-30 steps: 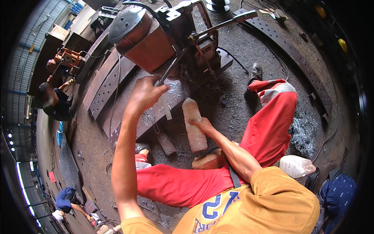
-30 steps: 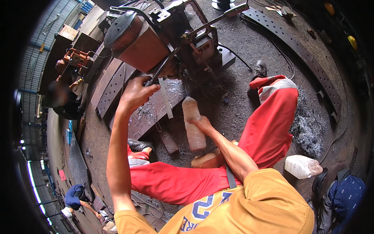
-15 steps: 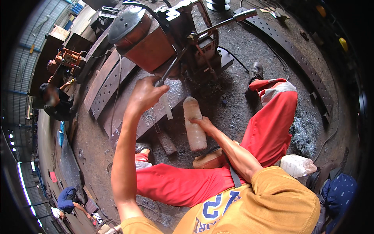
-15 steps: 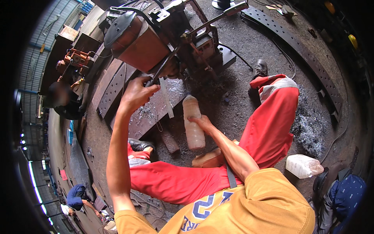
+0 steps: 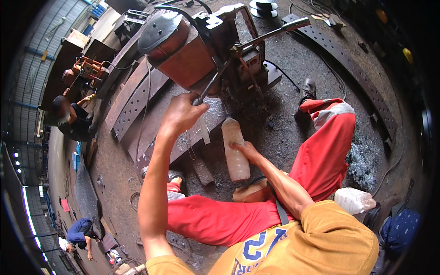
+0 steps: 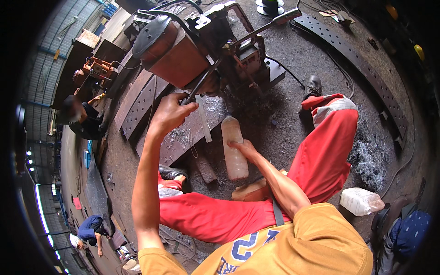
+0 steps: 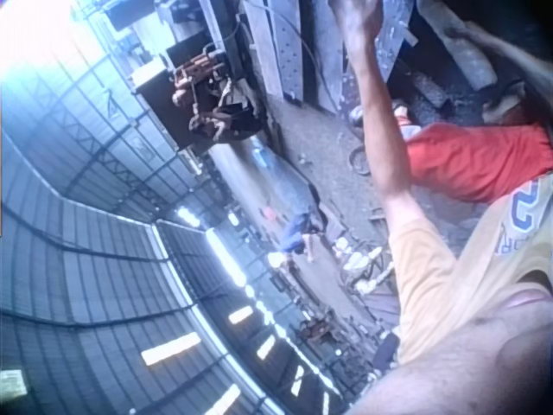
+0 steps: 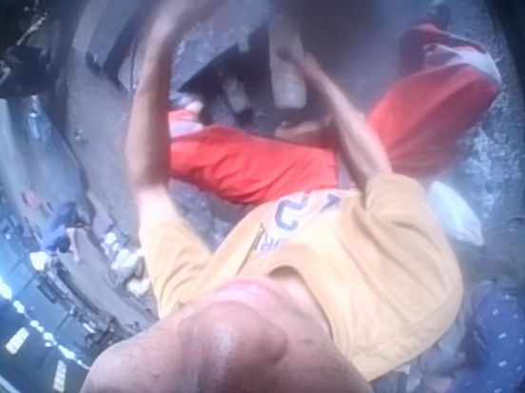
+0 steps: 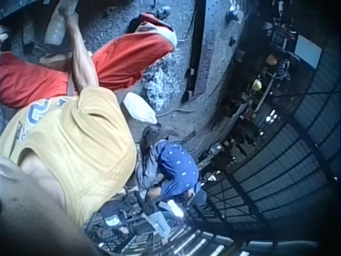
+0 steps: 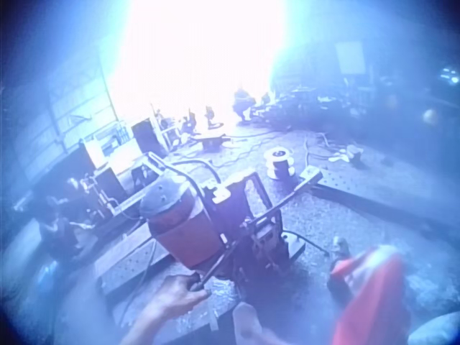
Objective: The person operates a drill press on a metal plate, repeatedly applying liquid from a plastic bottle to the drilling area. The person also uses a metal file to scrape the surface of the metal plate between drilling cycles.
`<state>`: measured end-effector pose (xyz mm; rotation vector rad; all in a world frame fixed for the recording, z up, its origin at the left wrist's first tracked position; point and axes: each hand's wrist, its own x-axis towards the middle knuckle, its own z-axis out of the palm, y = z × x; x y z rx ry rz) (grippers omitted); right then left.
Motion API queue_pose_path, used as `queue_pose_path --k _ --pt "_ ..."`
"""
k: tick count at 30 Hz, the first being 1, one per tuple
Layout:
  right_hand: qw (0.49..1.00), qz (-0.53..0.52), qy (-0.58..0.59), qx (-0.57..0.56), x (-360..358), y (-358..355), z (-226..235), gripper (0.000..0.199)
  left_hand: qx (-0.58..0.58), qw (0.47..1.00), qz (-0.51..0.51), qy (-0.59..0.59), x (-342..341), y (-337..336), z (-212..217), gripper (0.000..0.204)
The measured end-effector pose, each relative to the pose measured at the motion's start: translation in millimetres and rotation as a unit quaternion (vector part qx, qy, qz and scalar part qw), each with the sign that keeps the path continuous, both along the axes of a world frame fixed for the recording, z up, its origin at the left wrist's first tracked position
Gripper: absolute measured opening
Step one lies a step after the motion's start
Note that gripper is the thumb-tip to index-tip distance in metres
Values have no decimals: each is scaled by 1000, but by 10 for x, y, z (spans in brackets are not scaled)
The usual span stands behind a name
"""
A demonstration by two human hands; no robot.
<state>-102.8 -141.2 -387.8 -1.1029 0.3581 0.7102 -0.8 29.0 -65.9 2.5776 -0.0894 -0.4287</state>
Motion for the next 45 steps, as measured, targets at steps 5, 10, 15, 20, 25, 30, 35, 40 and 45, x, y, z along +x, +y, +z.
queue_pose_path --k 5,10,15,20,25,30,35,40,45 --pt "1000 -5 -4 -4 8 -13 75 58 -22 999 -11 -42 18 48 -122 32" --pt "1000 6 10 -6 -13 -24 70 57 2 999 -28 -39 46 35 -143 38" --pt "1000 -4 -11 -24 4 -16 35 55 33 998 -32 -40 34 -7 -89 41" --pt "1000 -8 -10 12 6 -7 46 53 18 997 -42 -57 26 30 -102 42" --pt "1000 2 -16 -4 10 2 -45 56 12 998 -34 -43 34 10 -88 41" --pt "1000 6 -25 -13 12 19 -88 58 26 998 -33 -51 25 7 -82 39" --pt "1000 20 -22 -11 27 -13 -111 53 30 998 -37 -52 28 -12 -78 37" --pt "999 26 -18 -9 33 -22 -15 55 40 998 -27 -44 8 -31 -47 38" --pt "1000 24 -14 5 22 -14 24 55 21 999 -23 -39 15 10 -82 38"
